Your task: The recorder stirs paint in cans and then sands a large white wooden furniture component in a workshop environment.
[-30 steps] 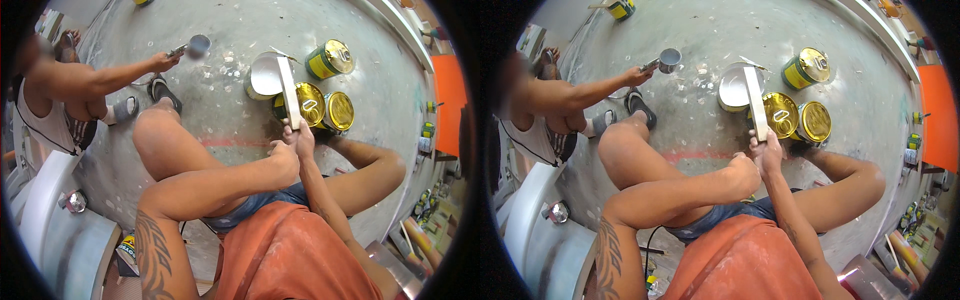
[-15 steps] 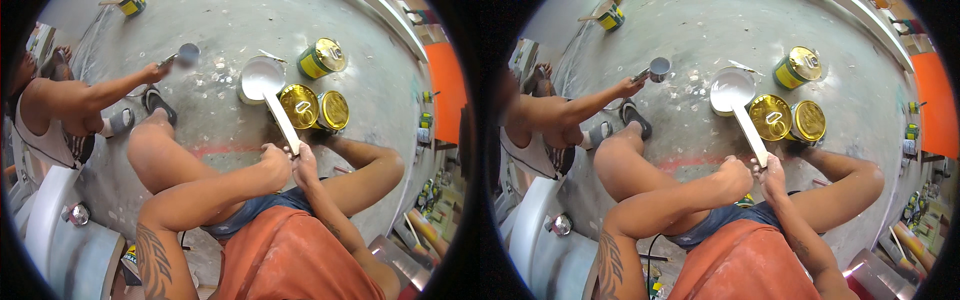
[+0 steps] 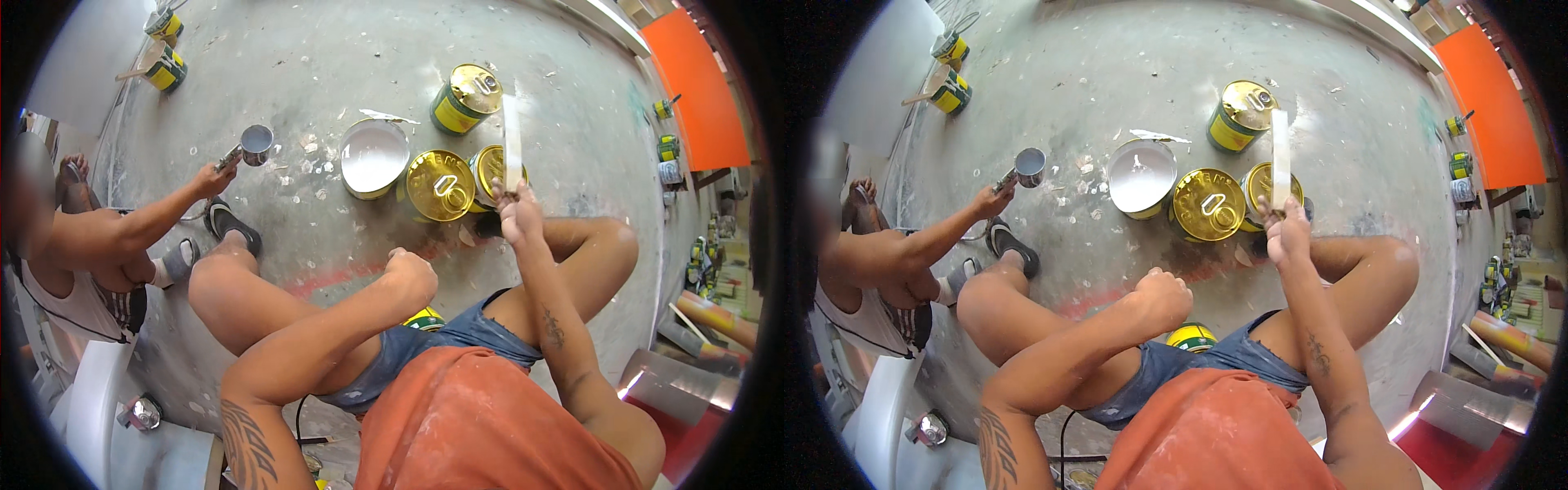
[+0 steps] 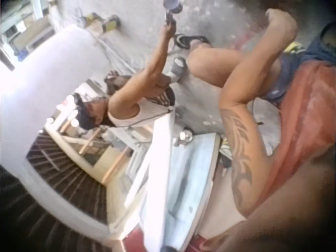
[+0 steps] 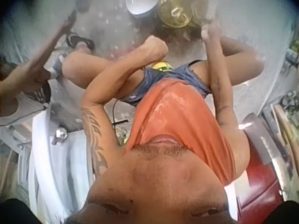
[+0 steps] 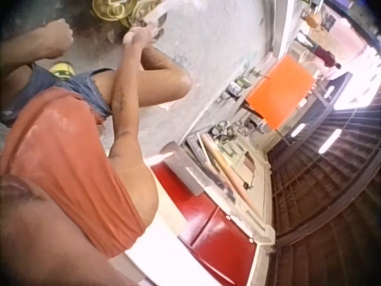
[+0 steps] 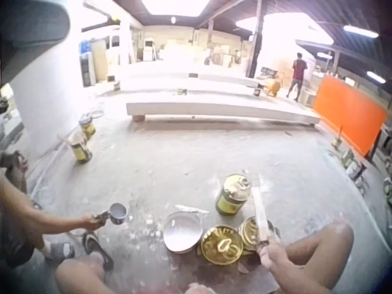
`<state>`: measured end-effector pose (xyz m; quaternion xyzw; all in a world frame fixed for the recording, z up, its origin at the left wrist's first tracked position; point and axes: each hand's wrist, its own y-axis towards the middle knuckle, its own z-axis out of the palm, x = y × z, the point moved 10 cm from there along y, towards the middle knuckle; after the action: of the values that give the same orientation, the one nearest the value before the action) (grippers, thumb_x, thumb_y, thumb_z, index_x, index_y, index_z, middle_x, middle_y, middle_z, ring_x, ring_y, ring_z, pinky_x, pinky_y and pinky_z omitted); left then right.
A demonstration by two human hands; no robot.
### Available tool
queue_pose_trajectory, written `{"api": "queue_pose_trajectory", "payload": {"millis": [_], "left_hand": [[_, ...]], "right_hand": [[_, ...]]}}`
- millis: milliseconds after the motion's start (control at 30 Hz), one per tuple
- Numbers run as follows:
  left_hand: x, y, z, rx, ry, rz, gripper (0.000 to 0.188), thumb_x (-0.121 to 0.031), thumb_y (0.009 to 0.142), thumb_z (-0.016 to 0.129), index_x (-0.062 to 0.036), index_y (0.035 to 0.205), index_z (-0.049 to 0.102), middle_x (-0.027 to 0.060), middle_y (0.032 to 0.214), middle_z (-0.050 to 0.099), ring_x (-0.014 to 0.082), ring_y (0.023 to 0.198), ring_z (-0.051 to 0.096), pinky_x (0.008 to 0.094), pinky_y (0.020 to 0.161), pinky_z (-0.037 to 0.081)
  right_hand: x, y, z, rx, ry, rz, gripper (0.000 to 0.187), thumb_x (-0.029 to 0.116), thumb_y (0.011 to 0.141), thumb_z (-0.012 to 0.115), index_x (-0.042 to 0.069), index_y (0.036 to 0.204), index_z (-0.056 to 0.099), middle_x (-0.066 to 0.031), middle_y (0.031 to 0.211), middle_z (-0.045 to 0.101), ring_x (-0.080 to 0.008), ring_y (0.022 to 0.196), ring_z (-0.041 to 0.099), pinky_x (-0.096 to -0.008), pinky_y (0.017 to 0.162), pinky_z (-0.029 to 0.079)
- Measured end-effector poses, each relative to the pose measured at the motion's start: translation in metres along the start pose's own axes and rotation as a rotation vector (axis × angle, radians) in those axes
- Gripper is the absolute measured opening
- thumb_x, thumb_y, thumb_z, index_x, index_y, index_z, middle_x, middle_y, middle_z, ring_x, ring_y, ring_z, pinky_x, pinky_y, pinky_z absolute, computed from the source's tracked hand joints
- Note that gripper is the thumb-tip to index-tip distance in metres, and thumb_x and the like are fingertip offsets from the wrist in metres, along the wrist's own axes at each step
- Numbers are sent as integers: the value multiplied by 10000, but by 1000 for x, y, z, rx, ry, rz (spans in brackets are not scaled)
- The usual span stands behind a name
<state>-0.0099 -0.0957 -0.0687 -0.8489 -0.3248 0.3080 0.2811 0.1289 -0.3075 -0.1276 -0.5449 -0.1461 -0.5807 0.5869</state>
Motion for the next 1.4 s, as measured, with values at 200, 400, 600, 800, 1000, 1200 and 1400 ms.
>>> {"api": "queue_pose_trajectory", "payload": {"millis": [200,400,600,800,1000,1200,1400], "left_hand": [[6,-5,-7,-130,-6,-19,252,-198,913,601,-108,1079,768,86,1107,747,251,1026,715,420,857,497],[3,-10,-10,-178,-26,-3,237,-191,911,598,-111,1051,771,85,1080,752,249,1007,720,400,844,506],[11,-13,-7,-192,-50,-34,232,-196,905,609,-112,1048,771,93,1080,750,251,1006,720,400,845,510],[13,-1,11,-106,-13,-69,259,-223,902,625,-113,1087,769,91,1123,741,259,1050,706,449,858,500],[13,-5,23,32,-49,-97,281,-213,911,619,-108,1143,739,98,1184,709,270,1075,694,442,871,499],[6,29,28,82,-4,-91,298,-235,909,633,-126,1161,748,83,1176,726,291,1068,695,521,862,490],[16,22,38,185,76,-191,378,-319,886,650,-77,1164,735,158,1110,724,364,995,686,587,905,450]], "right_hand": [[-59,-8,-23,-75,34,169,268,215,1075,415,59,1282,482,-107,1137,606,-246,1017,656,-414,913,500],[-60,5,-37,-118,-109,184,324,242,1054,486,75,1332,474,-93,1221,579,-242,1077,607,-422,879,493],[-97,-70,-45,-203,-350,420,463,232,992,585,46,1399,468,-104,1349,506,-250,1108,587,-455,870,513],[-54,-83,127,930,-1333,7,240,207,969,608,64,1159,632,-124,1105,659,-288,967,659,-421,841,525],[-58,-8,268,1233,-1853,-799,341,226,918,647,27,1191,599,-194,1073,614,-377,1058,608,-476,913,494],[-123,102,314,1182,-1931,-789,488,300,864,696,-18,1215,579,-250,1160,634,-412,1095,613,-463,935,503],[-180,120,312,1375,-2357,-402,355,157,811,610,-37,1105,657,-272,1008,694,-405,955,679,-465,834,532]]}}
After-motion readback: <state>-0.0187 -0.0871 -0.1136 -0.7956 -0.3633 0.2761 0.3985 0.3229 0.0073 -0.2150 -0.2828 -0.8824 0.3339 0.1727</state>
